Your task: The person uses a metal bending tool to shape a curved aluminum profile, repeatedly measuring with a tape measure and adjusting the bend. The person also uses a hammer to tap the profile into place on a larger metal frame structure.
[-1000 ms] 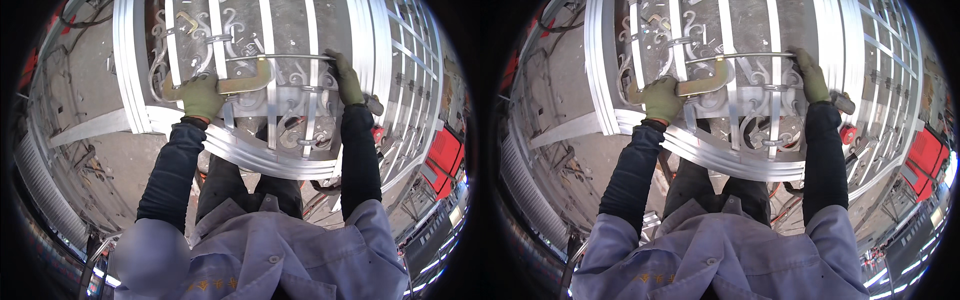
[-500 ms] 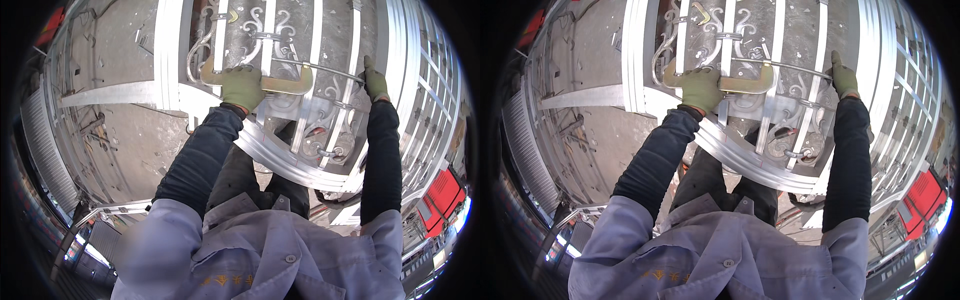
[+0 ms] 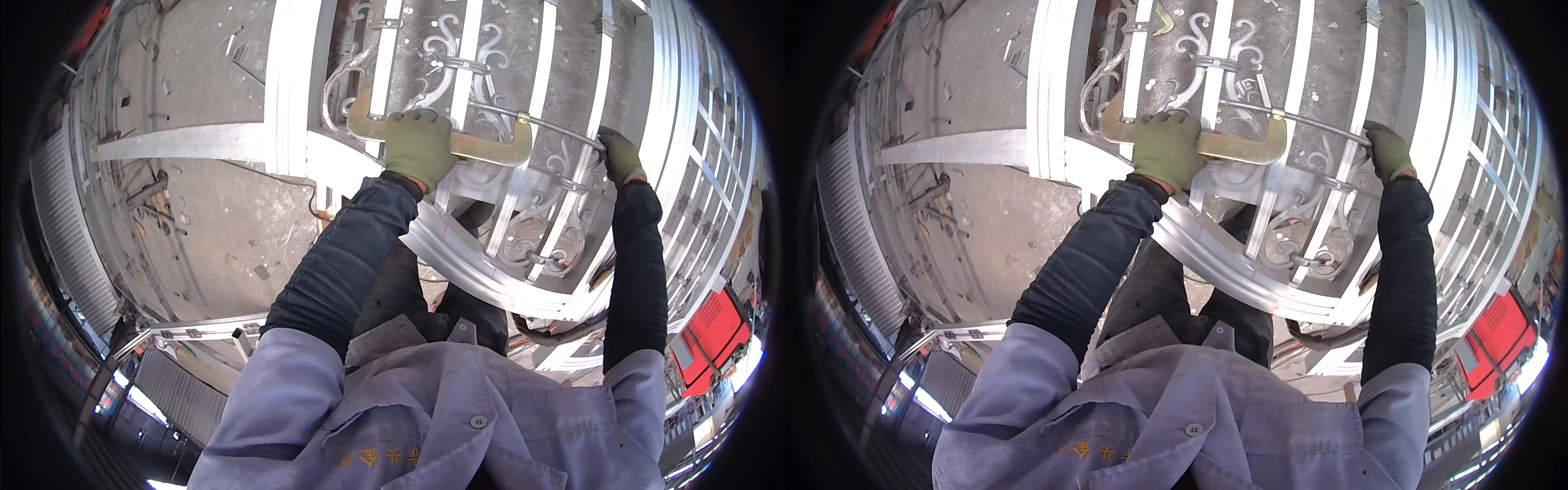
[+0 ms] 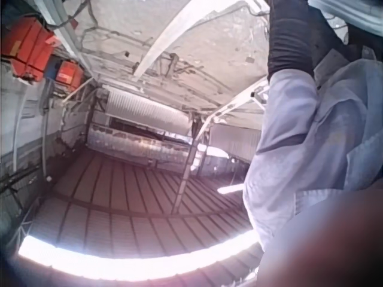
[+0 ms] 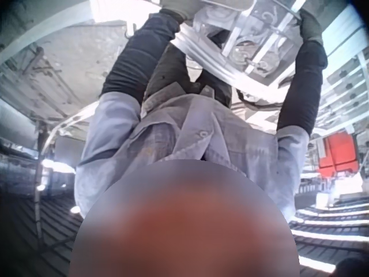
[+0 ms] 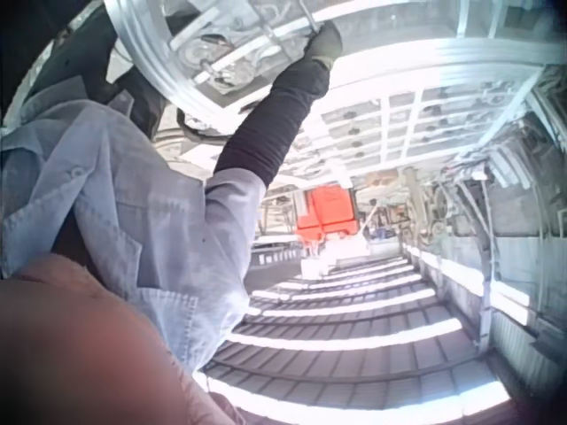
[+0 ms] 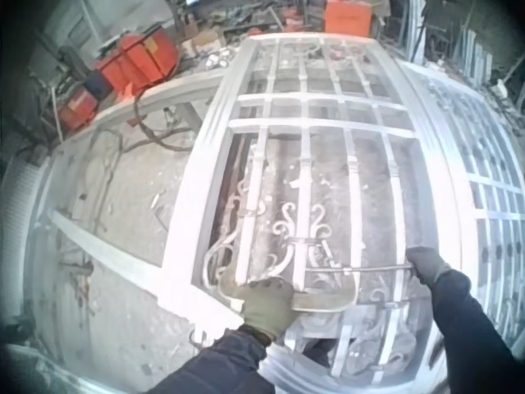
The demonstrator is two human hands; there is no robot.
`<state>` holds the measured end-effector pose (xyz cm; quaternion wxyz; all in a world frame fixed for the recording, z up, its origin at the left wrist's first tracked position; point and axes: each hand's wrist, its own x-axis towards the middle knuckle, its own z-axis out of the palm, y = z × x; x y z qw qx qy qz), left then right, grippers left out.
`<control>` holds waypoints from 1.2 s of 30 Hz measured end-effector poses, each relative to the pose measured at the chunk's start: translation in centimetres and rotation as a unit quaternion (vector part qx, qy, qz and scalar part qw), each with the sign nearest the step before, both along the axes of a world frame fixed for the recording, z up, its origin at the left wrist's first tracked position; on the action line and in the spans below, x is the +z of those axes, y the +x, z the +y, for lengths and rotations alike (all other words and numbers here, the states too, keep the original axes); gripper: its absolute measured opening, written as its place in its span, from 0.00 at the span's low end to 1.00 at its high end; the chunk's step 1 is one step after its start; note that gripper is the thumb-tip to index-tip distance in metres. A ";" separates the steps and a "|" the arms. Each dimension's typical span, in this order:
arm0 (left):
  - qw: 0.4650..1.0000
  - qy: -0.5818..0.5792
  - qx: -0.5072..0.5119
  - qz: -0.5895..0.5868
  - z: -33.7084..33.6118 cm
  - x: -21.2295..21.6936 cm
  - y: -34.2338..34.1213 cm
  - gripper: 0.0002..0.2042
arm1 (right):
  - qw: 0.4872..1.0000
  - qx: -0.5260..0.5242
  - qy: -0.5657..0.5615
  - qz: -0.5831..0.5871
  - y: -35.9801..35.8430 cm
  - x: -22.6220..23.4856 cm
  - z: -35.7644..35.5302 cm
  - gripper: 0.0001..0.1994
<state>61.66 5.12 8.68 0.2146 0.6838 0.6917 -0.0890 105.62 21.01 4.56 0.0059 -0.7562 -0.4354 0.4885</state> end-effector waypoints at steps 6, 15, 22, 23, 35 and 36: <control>0.999 0.026 -0.016 -0.016 -0.3 0.1 -0.4 0.24 | 0.995 0.022 0.074 0.067 -0.5 1.3 -1.9 0.22; 0.945 0.300 0.074 -0.109 -6.4 0.2 -5.2 0.26 | 0.982 0.133 0.082 0.109 1.9 1.9 -3.7 0.21; 0.919 0.344 0.192 -0.022 -11.0 -2.7 -8.2 0.22 | 0.977 0.135 0.132 0.098 1.9 1.8 -4.1 0.22; 0.919 0.343 0.191 -0.039 -10.9 -2.8 -8.5 0.21 | 0.976 0.134 0.141 0.102 1.5 1.9 -4.2 0.22; 0.892 0.307 0.331 0.014 -6.4 -4.9 -7.9 0.32 | 0.979 0.029 0.162 0.122 1.3 -1.3 -6.9 0.37; 0.895 0.299 0.331 0.020 -6.5 -5.0 -7.9 0.32 | 0.979 0.022 0.171 0.111 1.3 -1.9 -7.3 0.37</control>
